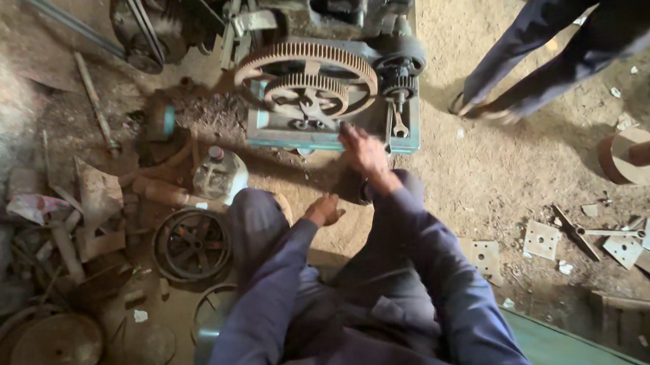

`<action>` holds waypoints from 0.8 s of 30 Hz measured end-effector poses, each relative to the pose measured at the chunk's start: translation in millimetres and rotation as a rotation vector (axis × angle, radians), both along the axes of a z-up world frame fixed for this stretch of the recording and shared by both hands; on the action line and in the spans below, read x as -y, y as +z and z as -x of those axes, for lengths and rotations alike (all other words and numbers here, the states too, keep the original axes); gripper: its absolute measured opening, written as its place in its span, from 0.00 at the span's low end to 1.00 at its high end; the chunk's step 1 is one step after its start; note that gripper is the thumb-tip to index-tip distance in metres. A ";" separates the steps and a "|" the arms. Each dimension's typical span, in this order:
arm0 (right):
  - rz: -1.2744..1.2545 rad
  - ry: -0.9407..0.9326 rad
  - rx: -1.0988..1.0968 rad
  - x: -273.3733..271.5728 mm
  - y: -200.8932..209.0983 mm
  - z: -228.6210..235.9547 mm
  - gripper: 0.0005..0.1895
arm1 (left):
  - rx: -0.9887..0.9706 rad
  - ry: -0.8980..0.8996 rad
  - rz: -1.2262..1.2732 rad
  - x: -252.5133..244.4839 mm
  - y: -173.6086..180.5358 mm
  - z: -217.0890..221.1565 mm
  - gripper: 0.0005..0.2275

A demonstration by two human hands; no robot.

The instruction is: The person uses a wrench to tighten a bolt on a gear mechanism of a large machine. They repeatedly adjust the wrench and rotate the gears to align components while working in a cluttered workshop.

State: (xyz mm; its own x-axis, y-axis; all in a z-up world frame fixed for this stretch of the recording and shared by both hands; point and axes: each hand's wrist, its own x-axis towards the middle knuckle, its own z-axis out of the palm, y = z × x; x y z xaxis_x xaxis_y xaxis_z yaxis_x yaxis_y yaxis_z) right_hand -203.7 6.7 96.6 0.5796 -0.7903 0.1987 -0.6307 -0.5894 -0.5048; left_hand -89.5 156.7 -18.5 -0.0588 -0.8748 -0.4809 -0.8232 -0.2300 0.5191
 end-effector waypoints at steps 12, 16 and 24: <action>-0.613 -0.100 0.326 -43.2 -68.0 4.3 0.23 | 0.388 -0.188 0.313 -4.7 39.8 -130.7 0.13; -0.953 -0.313 0.279 -44.0 -66.0 13.7 0.17 | 0.328 0.098 0.740 -11.6 98.6 -161.9 0.11; -0.835 -0.430 0.666 5.2 -120.6 13.4 0.13 | 0.130 -0.093 0.667 -36.8 113.4 -85.4 0.06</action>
State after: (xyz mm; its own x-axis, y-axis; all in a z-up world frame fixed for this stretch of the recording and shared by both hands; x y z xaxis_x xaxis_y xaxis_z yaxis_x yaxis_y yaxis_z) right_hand -217.2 1.6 -24.0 0.2072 -0.9266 -0.3139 -0.1601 0.2844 -0.9452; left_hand -4.1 193.5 94.9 -0.1261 -0.9806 0.1504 -0.8892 0.1789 0.4210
